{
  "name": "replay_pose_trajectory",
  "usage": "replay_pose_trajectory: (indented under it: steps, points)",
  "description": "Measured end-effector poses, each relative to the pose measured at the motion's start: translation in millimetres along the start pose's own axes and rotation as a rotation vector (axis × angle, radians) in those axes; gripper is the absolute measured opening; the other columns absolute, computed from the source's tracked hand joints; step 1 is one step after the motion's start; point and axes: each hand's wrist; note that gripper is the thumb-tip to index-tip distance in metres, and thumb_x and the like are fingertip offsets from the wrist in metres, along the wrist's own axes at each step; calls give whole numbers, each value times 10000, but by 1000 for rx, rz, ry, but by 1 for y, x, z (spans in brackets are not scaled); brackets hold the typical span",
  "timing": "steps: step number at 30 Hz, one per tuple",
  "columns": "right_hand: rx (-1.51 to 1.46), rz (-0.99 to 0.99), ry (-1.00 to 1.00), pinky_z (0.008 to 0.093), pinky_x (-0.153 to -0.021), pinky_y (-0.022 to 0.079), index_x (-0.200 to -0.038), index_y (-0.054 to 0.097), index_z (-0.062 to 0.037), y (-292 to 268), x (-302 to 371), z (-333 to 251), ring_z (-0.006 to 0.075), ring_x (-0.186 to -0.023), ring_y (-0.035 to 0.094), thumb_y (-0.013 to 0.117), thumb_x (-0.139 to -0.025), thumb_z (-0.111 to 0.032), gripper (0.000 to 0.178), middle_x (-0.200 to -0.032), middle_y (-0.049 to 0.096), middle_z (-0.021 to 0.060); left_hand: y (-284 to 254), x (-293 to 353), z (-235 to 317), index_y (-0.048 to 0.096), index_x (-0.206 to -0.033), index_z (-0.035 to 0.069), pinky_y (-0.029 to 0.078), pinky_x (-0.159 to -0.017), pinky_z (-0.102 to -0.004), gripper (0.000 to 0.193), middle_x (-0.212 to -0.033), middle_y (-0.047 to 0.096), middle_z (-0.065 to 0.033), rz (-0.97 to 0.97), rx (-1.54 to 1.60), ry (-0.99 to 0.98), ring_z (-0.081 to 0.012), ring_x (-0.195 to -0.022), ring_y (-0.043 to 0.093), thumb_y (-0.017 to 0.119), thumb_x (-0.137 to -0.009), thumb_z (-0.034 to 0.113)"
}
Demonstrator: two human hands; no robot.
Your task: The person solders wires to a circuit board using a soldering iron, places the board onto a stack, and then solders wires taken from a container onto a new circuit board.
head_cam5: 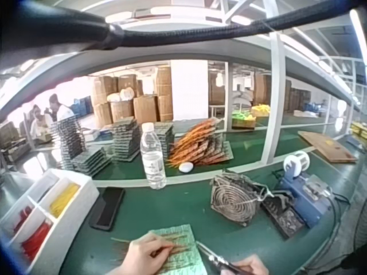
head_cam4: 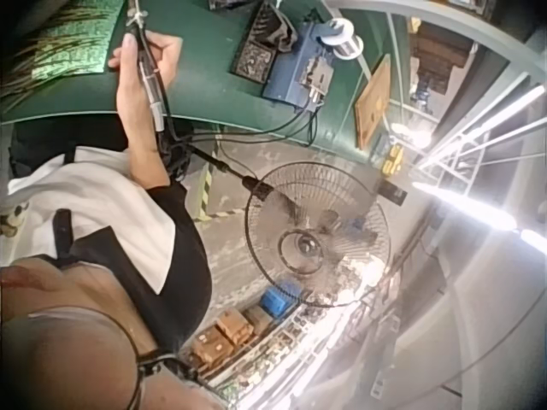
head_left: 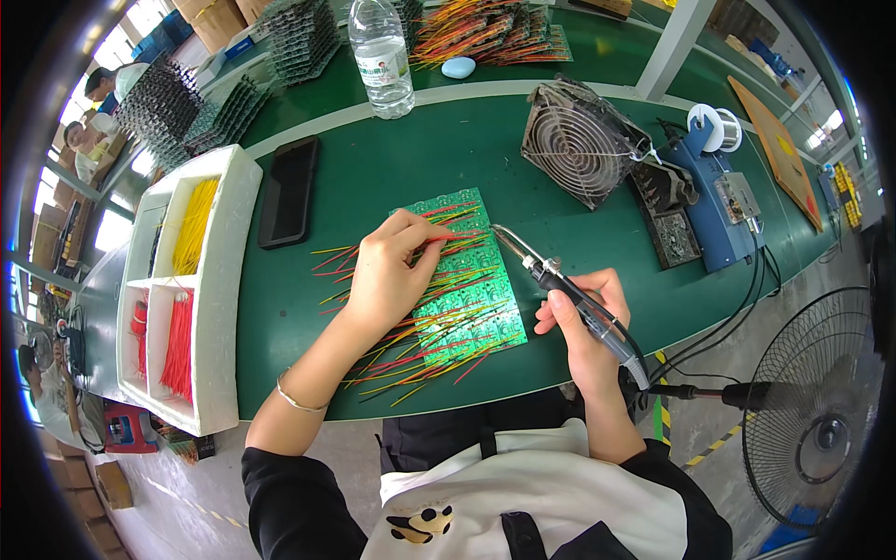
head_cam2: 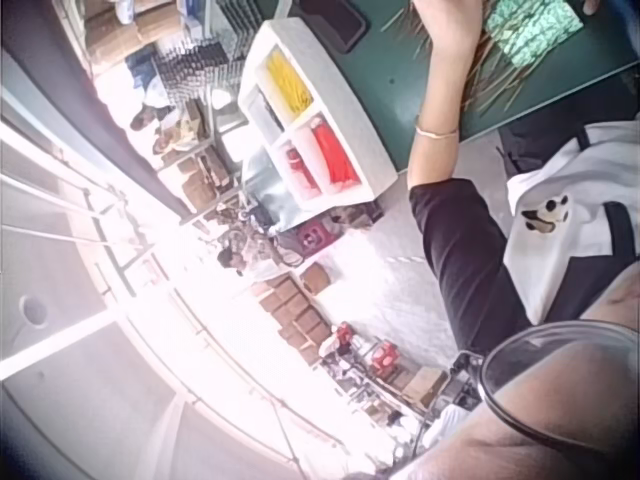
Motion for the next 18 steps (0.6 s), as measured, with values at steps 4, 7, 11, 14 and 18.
replay_pose_trajectory:
  steps: [4, 7, 11, 14, 18]
  points:
    - [-1, -13, 10, 255, -523, 500, -889, 444, 11, 1, -1, 1, 146, -571, 589, 605, -834, -112, 210, -697, 585, 129, -1, 0, -1, 674, -849, 32, 314, -443, -212, 162, -712, 549, -33, 13, -14, 0, -67, -488, 385, 604, -730, -54]
    - [2, -8, 7, 255, -521, 500, -888, 444, 10, 1, 0, 0, 146, -567, 589, 606, -833, -116, 212, -698, 586, 129, -3, 0, 0, 676, -852, 35, 309, -440, -215, 153, -677, 523, -28, 6, -27, -21, -66, -484, 376, 613, -737, -44]
    - [3, 0, 8, 255, -519, 499, -885, 445, 8, 1, 1, 0, 147, -563, 588, 606, -833, -118, 212, -695, 586, 131, -2, 0, 1, 678, -856, 38, 306, -444, -215, 138, -656, 500, -23, 20, -7, -30, -66, -491, 373, 624, -747, -27]
    - [-13, 16, 3, 254, -519, 497, -882, 445, 7, 1, 1, 1, 147, -559, 588, 606, -833, -118, 210, -692, 585, 132, -4, 0, 4, 673, -838, 27, 396, -469, -232, 116, -699, 537, -52, -1, -39, -58, -105, -509, 475, 627, -744, -24]
    - [-6, 16, -1, 253, -517, 495, -878, 444, 6, 1, 1, 1, 148, -550, 586, 606, -833, -118, 210, -689, 586, 133, -3, 0, 5, 674, -834, 31, 368, -454, -230, 113, -679, 526, -45, 20, -19, -56, -99, -489, 433, 632, -742, -18]
Point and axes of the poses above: each hand's wrist, its own x-axis away from the middle knuckle, its own y-axis out of the palm, z = x × y
